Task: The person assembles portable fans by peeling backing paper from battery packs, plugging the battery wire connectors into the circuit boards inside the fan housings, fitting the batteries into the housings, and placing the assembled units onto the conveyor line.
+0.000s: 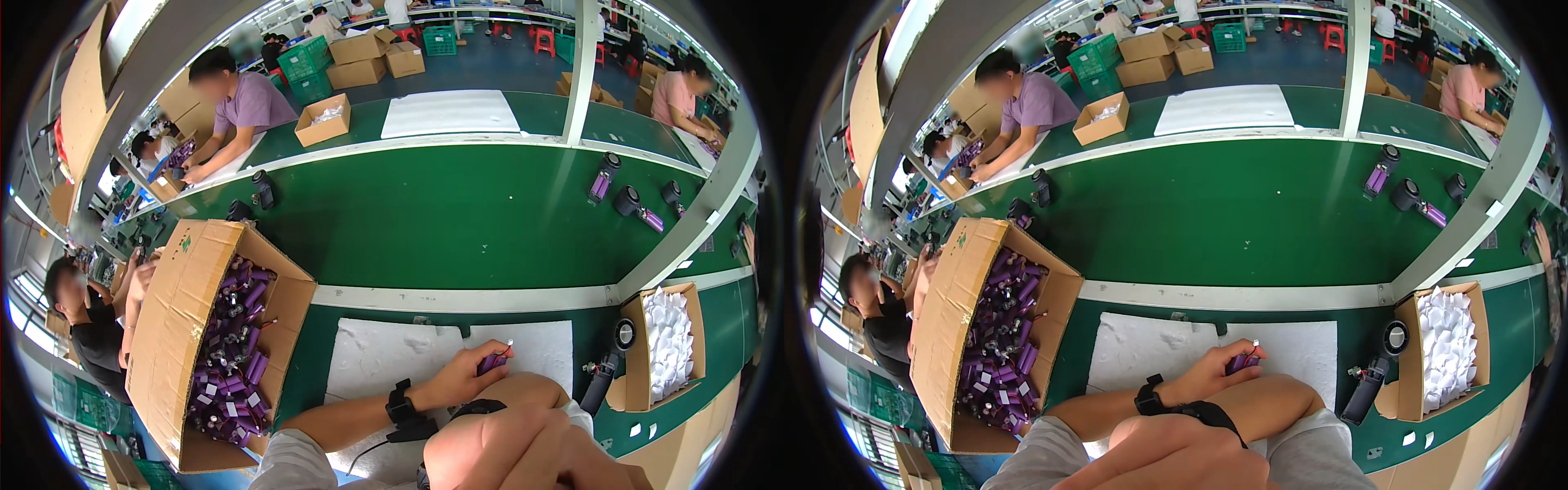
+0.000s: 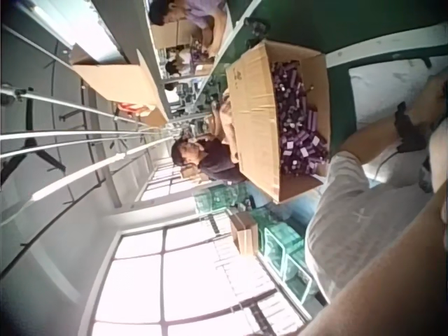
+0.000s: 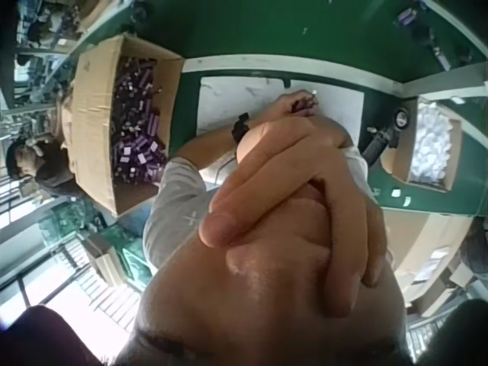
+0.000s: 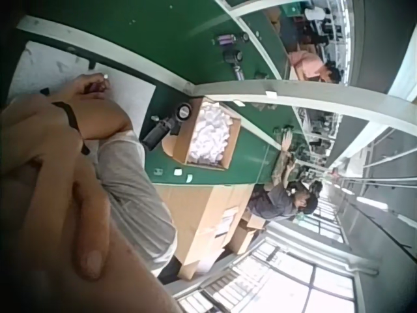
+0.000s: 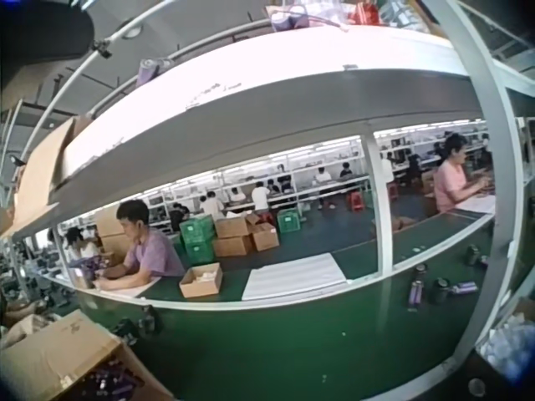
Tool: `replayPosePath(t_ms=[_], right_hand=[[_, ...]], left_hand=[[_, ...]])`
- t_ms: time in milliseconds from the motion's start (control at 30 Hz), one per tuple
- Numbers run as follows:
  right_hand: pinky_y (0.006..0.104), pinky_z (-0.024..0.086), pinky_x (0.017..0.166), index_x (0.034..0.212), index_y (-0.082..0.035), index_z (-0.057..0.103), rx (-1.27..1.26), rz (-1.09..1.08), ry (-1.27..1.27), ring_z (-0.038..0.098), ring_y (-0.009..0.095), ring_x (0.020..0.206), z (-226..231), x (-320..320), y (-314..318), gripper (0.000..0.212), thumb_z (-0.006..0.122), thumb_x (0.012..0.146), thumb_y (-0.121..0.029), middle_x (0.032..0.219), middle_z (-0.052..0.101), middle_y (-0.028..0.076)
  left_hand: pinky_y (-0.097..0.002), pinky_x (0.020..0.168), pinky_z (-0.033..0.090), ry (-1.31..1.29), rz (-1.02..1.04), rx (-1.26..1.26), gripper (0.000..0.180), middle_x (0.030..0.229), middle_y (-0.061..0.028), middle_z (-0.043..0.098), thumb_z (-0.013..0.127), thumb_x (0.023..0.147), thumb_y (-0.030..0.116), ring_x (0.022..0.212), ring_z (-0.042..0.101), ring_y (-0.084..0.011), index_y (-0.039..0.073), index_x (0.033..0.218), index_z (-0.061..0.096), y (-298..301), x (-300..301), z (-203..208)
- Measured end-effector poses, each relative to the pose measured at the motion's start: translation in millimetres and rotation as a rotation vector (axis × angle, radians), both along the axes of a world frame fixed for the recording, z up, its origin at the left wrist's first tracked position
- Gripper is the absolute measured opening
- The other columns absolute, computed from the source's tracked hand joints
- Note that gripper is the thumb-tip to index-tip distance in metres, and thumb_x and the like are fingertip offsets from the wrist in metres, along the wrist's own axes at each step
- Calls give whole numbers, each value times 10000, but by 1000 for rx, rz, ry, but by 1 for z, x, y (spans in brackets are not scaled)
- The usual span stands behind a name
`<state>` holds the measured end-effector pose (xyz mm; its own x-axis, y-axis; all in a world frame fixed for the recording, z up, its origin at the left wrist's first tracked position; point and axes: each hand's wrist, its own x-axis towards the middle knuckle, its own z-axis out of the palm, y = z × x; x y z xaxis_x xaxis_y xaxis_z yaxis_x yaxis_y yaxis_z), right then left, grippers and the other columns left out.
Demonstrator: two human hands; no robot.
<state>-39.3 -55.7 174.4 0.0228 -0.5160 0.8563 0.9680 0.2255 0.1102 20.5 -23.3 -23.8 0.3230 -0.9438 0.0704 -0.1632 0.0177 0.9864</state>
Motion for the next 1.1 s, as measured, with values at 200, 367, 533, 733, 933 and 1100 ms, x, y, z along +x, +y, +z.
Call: replayPosePath(t_ms=[200,367,533,733,933,1100], right_hand=[[381,504,702,1266,-116,504,-20,-38,-67,655,330,720,-4,7,7,328,451,949,-178,1200,639,-72],[385,505,696,1256,-122,512,34,-1,-205,653,319,695,-6,9,11,322,468,940,-172,1195,640,-79],[388,503,690,1219,-128,535,125,-43,11,650,297,669,-4,-6,21,299,492,926,-169,1143,661,-103],[368,497,702,1168,-169,568,189,-9,-28,643,278,647,1,0,22,266,517,908,-174,1037,691,-110],[355,488,720,1114,-223,602,270,-49,188,635,259,624,2,-18,31,229,489,916,-199,932,708,-96],[355,481,723,1091,-232,618,178,-66,76,622,232,592,-4,-10,23,231,457,927,-221,886,709,-87]], left_hand=[[-296,658,457,21,-2,59,260,839,-87,608,629,919,153,710,535,-139,59,1145,539,2,2,5],[-306,679,469,-19,-5,-3,254,853,-99,619,628,918,150,726,562,-163,57,1139,543,1,2,6],[-313,684,473,-11,0,14,249,852,-102,621,625,919,149,730,576,-181,55,1135,544,3,4,6],[-312,676,471,7,-19,33,248,846,-101,618,626,918,149,724,571,-178,52,1131,544,1,3,7],[-310,672,470,-17,-18,26,248,845,-103,618,626,917,149,724,573,-177,53,1131,546,2,3,9],[-313,678,474,-1,-14,3,247,853,-108,624,627,916,147,731,584,-186,51,1129,548,2,3,7]])
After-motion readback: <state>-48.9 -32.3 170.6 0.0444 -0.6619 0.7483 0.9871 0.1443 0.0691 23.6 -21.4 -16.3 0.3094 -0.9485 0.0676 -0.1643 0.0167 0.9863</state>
